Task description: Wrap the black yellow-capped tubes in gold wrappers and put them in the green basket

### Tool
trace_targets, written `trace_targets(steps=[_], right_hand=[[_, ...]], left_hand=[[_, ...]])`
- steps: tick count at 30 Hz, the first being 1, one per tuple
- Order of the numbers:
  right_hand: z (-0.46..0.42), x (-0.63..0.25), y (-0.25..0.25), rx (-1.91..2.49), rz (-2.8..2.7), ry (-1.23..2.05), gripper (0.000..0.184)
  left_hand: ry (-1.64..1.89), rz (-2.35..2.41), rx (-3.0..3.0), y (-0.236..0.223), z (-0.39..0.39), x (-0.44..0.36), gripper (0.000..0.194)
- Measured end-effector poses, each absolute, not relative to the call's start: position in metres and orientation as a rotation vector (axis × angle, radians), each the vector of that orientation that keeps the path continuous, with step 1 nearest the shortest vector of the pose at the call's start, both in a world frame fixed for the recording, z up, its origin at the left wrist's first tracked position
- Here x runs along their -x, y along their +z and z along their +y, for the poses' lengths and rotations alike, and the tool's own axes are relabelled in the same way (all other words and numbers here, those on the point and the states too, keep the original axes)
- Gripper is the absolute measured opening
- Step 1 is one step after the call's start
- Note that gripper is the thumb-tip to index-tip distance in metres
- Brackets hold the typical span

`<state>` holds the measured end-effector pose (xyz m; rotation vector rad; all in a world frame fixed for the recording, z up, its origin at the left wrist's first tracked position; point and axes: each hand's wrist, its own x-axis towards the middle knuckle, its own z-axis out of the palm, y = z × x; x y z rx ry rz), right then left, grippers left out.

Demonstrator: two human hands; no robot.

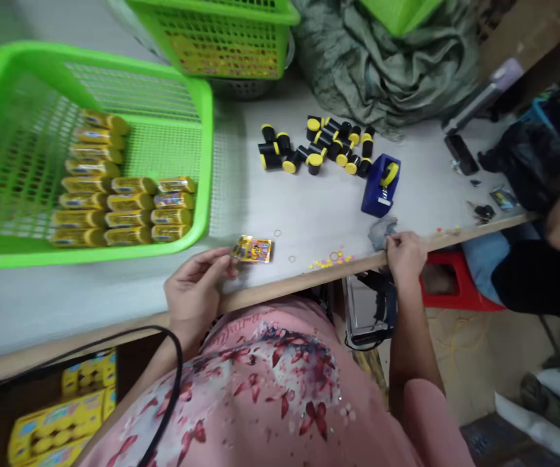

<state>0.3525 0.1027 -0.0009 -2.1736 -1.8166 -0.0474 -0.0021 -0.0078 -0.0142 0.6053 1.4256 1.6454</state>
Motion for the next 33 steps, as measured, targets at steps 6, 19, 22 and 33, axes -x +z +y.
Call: trace_targets(steps=[6, 19, 22, 33], right_hand=[[0.09, -0.278, 0.011, 1.518, -2.15, -0.19, 0.029], [0.075, -0.153, -0.007, 0.781, -2.542, 0.175, 0.026], [0.069, -0.151, 0.002, 0.733, -2.476, 0.255, 0.028], [0.21, -0.152, 0.0, 1.26, -2.382, 0.143, 0.033]], left_hand=[[1.625, 1.46, -0.614, -0.019, -0.006, 0.002, 0.021], [1.399, 1.875, -1.318, -0.023, -0.009, 0.005, 0.026], [1.418, 1.744, -1.296, -0.015, -0.005, 0.007, 0.019], [1.418, 1.431, -0.419, -0.01, 0.0, 0.007, 0.027]])
